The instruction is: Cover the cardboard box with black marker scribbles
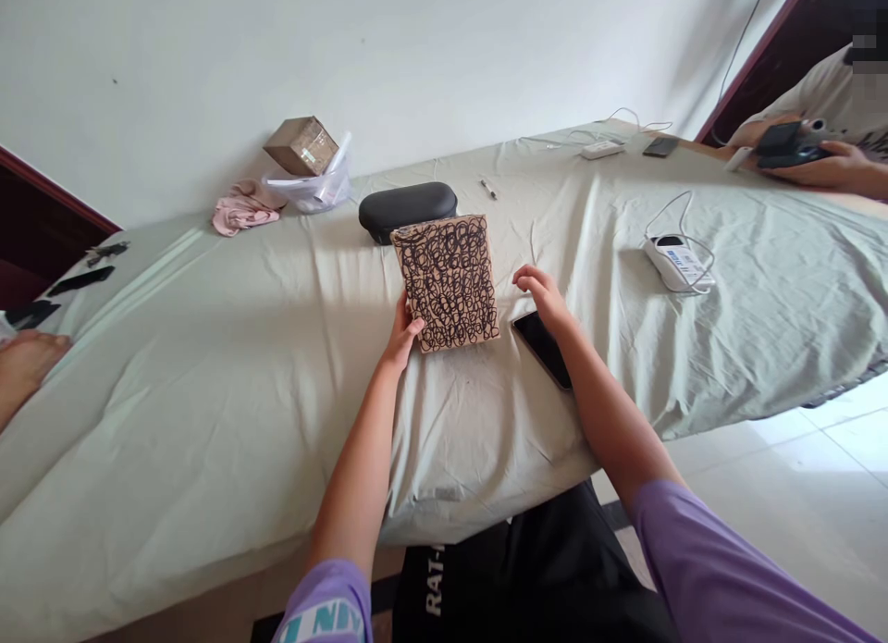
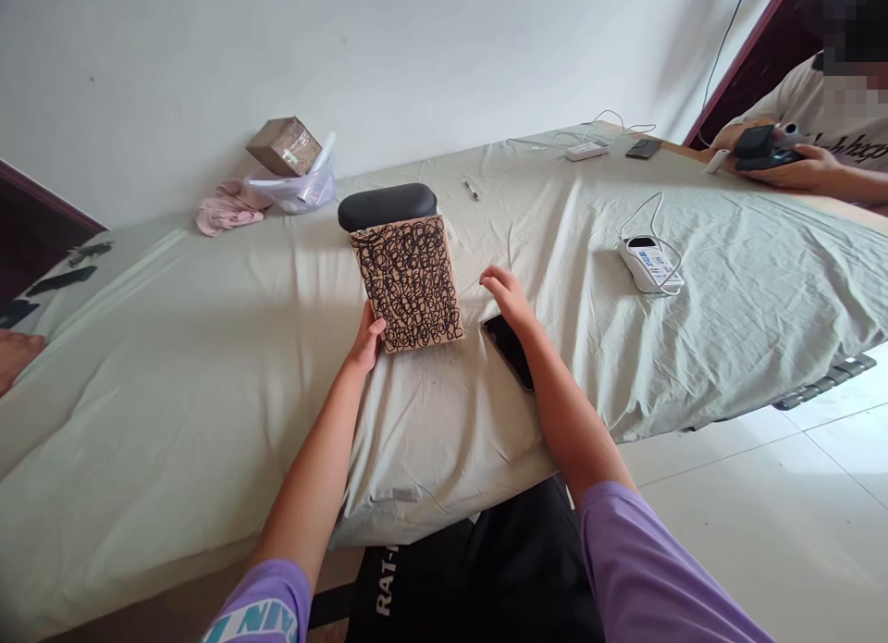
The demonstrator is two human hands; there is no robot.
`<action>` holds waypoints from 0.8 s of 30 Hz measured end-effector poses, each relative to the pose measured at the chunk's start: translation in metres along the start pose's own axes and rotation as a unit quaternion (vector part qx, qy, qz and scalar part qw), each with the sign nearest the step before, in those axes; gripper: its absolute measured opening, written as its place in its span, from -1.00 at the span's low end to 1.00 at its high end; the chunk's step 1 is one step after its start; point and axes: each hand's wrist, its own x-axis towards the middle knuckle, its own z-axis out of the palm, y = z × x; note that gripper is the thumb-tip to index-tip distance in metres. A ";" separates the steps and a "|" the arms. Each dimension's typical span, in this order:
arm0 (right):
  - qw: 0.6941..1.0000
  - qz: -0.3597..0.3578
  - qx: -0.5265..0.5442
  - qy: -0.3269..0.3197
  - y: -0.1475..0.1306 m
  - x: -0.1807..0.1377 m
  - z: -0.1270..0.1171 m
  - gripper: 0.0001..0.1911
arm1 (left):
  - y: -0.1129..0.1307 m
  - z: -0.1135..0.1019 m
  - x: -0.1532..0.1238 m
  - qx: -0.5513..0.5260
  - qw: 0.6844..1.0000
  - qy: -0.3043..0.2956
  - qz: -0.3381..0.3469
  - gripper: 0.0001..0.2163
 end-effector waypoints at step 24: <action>0.873 0.231 -0.429 -0.014 -0.034 -0.131 -0.035 -0.20 | 0.004 0.006 0.001 -0.007 0.999 0.019 -0.028 0.03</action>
